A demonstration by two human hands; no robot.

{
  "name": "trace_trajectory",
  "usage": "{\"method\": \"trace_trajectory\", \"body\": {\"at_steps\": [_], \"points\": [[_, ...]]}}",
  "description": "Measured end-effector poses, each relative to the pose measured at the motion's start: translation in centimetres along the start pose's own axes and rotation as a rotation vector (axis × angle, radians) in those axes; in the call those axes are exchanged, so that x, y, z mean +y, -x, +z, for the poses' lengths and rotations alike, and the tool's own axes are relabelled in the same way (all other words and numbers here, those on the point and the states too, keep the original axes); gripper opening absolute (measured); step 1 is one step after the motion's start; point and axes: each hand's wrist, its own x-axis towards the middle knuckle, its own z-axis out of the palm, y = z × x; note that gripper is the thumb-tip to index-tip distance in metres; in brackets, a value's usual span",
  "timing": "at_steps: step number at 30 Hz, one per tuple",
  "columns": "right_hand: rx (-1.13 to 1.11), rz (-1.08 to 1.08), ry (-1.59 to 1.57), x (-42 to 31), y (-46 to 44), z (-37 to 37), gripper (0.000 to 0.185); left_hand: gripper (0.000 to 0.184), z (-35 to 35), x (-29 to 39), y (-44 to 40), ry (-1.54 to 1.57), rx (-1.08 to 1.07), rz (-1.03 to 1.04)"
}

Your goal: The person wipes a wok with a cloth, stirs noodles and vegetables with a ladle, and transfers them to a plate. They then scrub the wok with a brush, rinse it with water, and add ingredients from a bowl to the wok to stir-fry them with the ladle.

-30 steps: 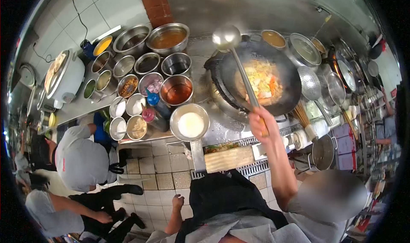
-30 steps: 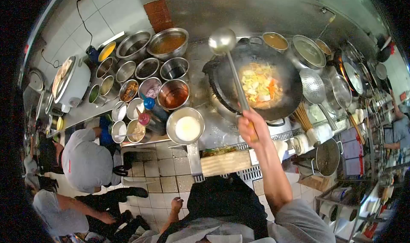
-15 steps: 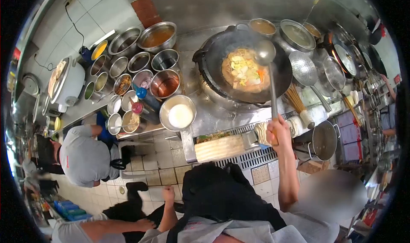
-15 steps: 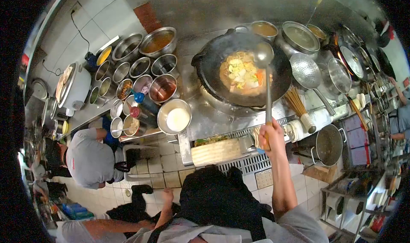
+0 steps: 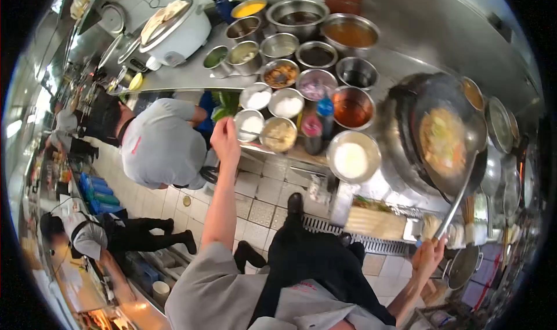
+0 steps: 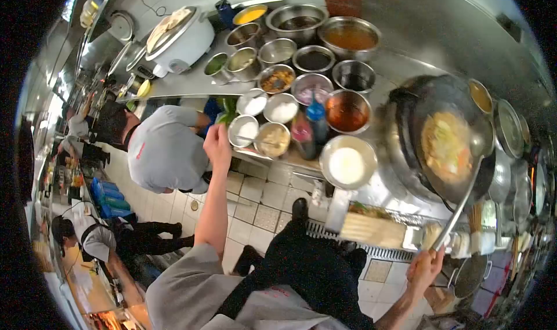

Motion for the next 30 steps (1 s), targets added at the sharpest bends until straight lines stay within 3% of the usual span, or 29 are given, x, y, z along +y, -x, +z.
{"method": "trace_trajectory", "body": {"at_steps": [1,3,4,5,8,9,11,16,19,23,25,30], "points": [[0.04,0.036,-0.016,0.0,0.9,2.1,0.049,0.017,1.5,-2.8,-6.7,0.052,-0.079,-0.019],[0.162,-0.007,-0.052,3.3,-0.3,1.5,0.052,0.015,3.3,-5.2,-13.1,-0.059,-0.016,0.175],[0.185,0.032,0.009,1.2,1.0,4.7,0.053,0.016,3.9,-6.7,-16.4,-0.147,-0.058,0.205],[0.212,0.071,0.068,-0.9,2.4,7.8,0.054,0.017,4.7,-8.5,-19.7,-0.197,-0.071,0.224],[0.194,0.003,-0.032,1.7,2.5,6.7,0.054,0.023,8.3,-15.4,-28.5,-0.329,-0.167,0.224],[0.232,0.003,-0.022,1.4,2.8,8.2,0.046,0.027,9.5,-17.8,-31.3,-0.368,-0.224,0.189],[0.305,0.002,-0.006,-0.3,3.8,11.6,0.028,0.034,11.4,-19.7,-34.3,-0.487,-0.361,0.098],[0.385,0.043,0.058,-1.9,4.5,14.7,0.026,0.051,14.7,-20.5,-37.5,-0.858,-0.81,-0.072],[0.423,0.017,0.055,-2.7,4.6,16.8,0.023,0.055,18.2,-25.2,-38.6,-0.896,-1.0,-0.151],[0.365,0.022,0.036,-2.4,4.3,16.8,0.018,0.029,19.8,-28.6,-39.1,-0.798,-0.876,0.135],[0.365,0.06,0.111,-3.2,4.4,18.5,0.017,0.021,19.1,-26.7,-39.2,-0.805,-0.763,0.183],[0.337,0.017,0.073,-2.3,3.1,18.2,0.016,0.016,17.5,-24.0,-40.8,-0.742,-0.638,0.279]]}}
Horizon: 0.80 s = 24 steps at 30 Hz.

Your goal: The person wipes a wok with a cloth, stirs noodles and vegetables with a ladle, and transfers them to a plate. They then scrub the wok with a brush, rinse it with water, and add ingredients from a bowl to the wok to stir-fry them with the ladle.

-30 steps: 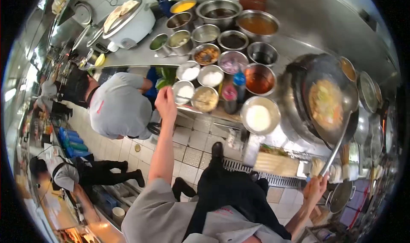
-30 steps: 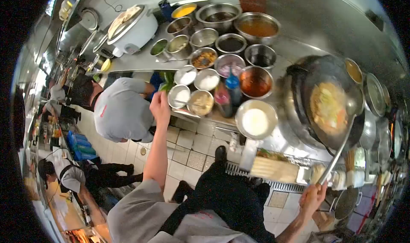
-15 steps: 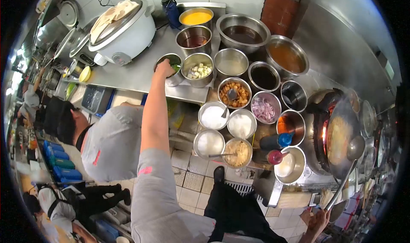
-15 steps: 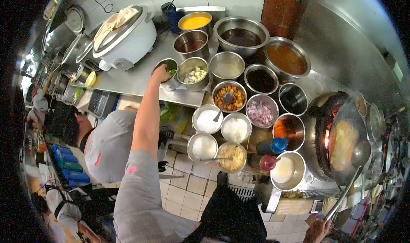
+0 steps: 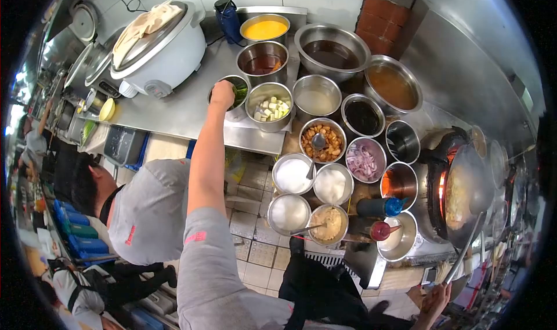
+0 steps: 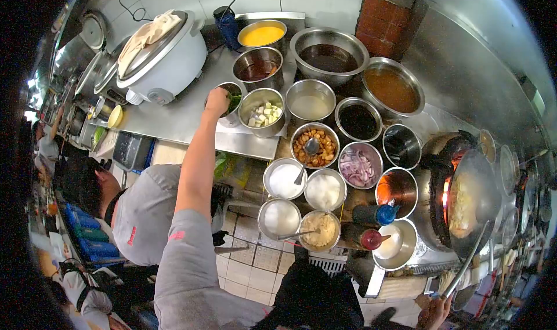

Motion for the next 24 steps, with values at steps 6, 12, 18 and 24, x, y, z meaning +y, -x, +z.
{"method": "trace_trajectory", "body": {"at_steps": [6,12,18,24], "points": [[0.085,0.018,0.012,-0.6,0.8,1.5,0.014,0.017,-1.9,0.3,1.0,0.127,0.248,0.121],[-0.009,0.01,0.041,0.8,-0.4,-1.4,0.042,0.017,-2.8,0.7,2.1,0.192,0.373,0.091],[-0.07,-0.002,0.027,2.4,-1.1,-4.5,0.039,0.018,-1.6,0.4,3.0,0.304,0.529,0.061],[-0.121,0.033,-0.042,1.8,-0.5,-4.7,0.038,0.016,-0.9,-0.8,2.7,1.084,0.5,-0.4]]}}
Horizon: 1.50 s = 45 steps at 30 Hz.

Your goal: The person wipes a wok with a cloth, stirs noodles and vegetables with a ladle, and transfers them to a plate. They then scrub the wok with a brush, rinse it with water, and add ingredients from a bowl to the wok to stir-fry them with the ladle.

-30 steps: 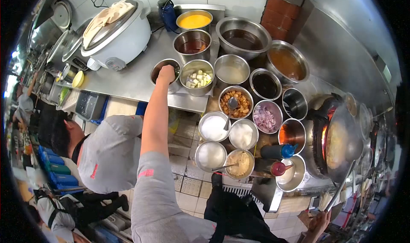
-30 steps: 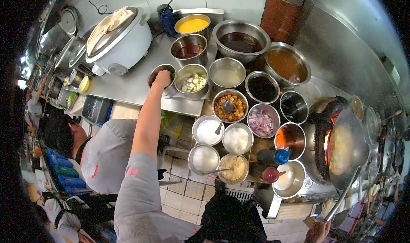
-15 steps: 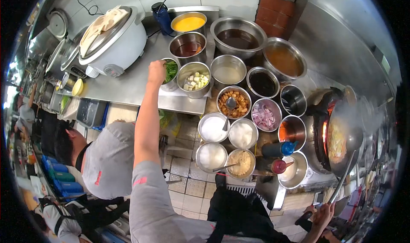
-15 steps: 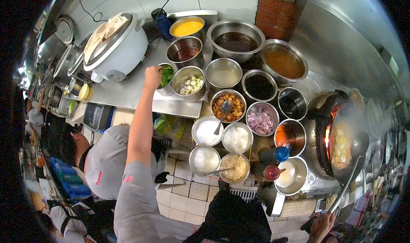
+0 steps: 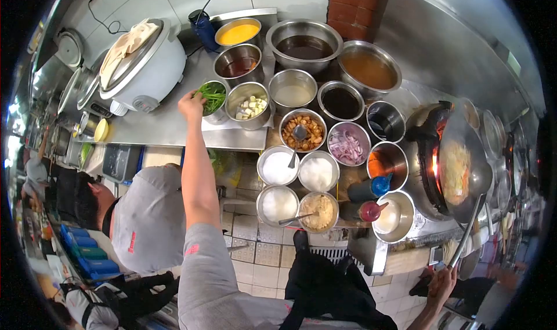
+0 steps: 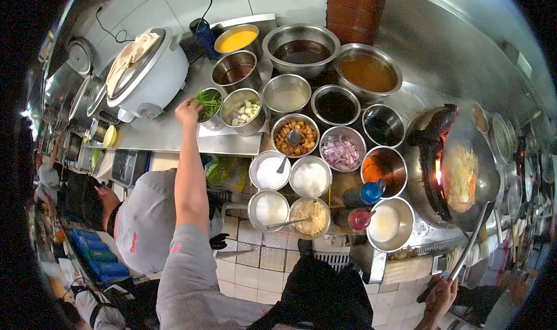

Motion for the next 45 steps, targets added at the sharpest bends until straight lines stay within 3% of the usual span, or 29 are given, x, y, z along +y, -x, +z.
{"method": "trace_trajectory", "body": {"at_steps": [2,4,7,9,11,13,19,20,21,23,26,27,28,31,33,37,41,45], "points": [[0.06,-0.018,-0.018,0.9,-0.6,-1.1,0.035,0.018,-0.2,0.6,0.3,0.213,0.022,-0.125],[0.233,0.004,0.003,-1.0,0.7,2.1,0.032,0.015,-1.5,-0.2,-0.1,0.433,-0.031,-0.044],[0.056,0.088,0.013,-1.8,0.2,0.2,0.013,0.024,-4.2,-1.2,-2.4,0.386,-0.196,0.027],[0.088,0.079,-0.023,-2.5,0.0,0.1,0.017,0.029,-6.1,-3.5,-7.6,0.292,-0.353,0.09],[0.065,0.045,-0.013,-3.5,-0.3,-0.2,0.033,0.028,-4.8,7.1,-0.5,0.428,-0.171,0.021],[0.082,0.058,-0.054,-4.0,-0.7,-1.4,0.047,0.029,-4.5,13.5,3.6,0.445,-0.168,0.073],[-0.063,0.103,-0.163,-3.8,-3.5,-9.5,0.057,0.024,1.2,31.0,22.9,0.536,-0.304,0.166],[-0.081,0.122,-0.172,-3.8,-4.2,-11.1,0.057,0.023,3.2,33.1,28.7,0.316,-0.33,0.344],[-0.098,0.139,-0.182,-3.8,-5.0,-13.1,0.058,0.025,5.7,34.9,34.1,0.271,-0.358,0.385],[-0.193,0.126,-0.175,-3.5,-7.0,-16.9,0.06,0.028,12.1,37.9,45.0,0.341,-0.477,0.277],[-0.295,0.112,-0.128,-3.5,-9.0,-21.6,0.06,0.031,23.8,39.1,57.2,0.384,-0.701,0.081],[-0.301,0.109,-0.112,-3.7,-9.2,-22.7,0.061,0.033,28.1,38.0,59.2,0.331,-0.822,0.198],[-0.309,0.105,-0.091,-4.0,-9.7,-23.9,0.062,0.033,32.3,37.3,61.6,0.383,-0.861,0.086],[-0.334,0.112,-0.096,-5.4,-9.6,-26.1,0.059,0.029,38.9,39.3,67.6,0.089,-0.903,0.188],[-0.325,0.097,-0.103,-4.8,-9.8,-27.0,0.061,0.03,41.4,40.4,69.4,-0.112,-0.881,0.365],[-0.358,0.109,-0.152,-3.9,-9.6,-28.5,0.066,0.031,45.5,40.3,70.8,-0.321,-0.79,0.684],[-0.318,0.106,-0.102,-4.2,-9.3,-28.7,0.067,0.031,45.5,40.2,71.7,-0.37,-0.878,0.69],[-0.3,0.103,-0.152,-3.2,-9.3,-28.7,0.065,0.027,37.5,41.9,71.9,-0.237,-0.781,0.739]]}}
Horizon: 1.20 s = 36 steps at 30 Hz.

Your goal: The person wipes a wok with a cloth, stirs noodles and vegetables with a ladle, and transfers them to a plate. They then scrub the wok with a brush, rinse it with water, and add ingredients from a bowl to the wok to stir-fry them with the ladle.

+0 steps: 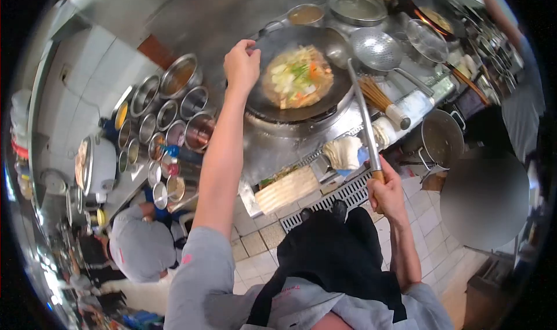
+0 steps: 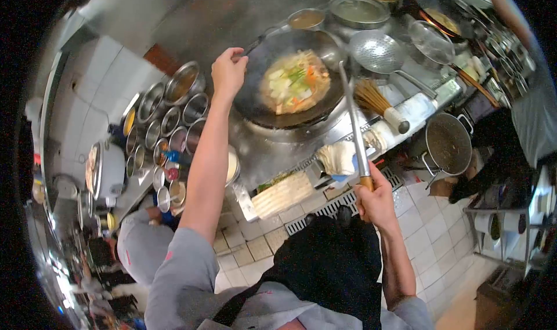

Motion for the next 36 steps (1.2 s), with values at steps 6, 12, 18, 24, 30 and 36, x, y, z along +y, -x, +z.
{"method": "trace_trajectory", "body": {"at_steps": [6,12,18,24,30,36], "points": [[0.035,-0.01,0.004,1.7,0.0,0.8,0.063,0.018,-8.1,-4.2,22.0,0.142,0.244,-0.211],[0.036,-0.002,0.081,2.0,-0.6,2.0,0.061,0.062,-9.7,-20.1,30.5,-0.168,0.723,-0.556],[0.012,0.022,0.119,1.0,-0.3,3.5,0.059,0.064,-9.7,-31.1,28.3,-0.245,0.657,-0.503],[0.027,0.03,0.056,-1.0,0.1,3.6,0.058,0.062,-14.0,-24.8,26.7,-0.135,0.792,-0.482],[-0.057,0.005,0.048,-1.4,-2.0,0.2,0.058,0.062,-16.0,-8.8,20.1,-0.271,0.196,-0.096],[-0.166,0.024,0.005,-2.6,-4.3,-4.7,0.06,0.06,-8.1,-2.6,15.8,-0.631,-0.339,-0.033]]}}
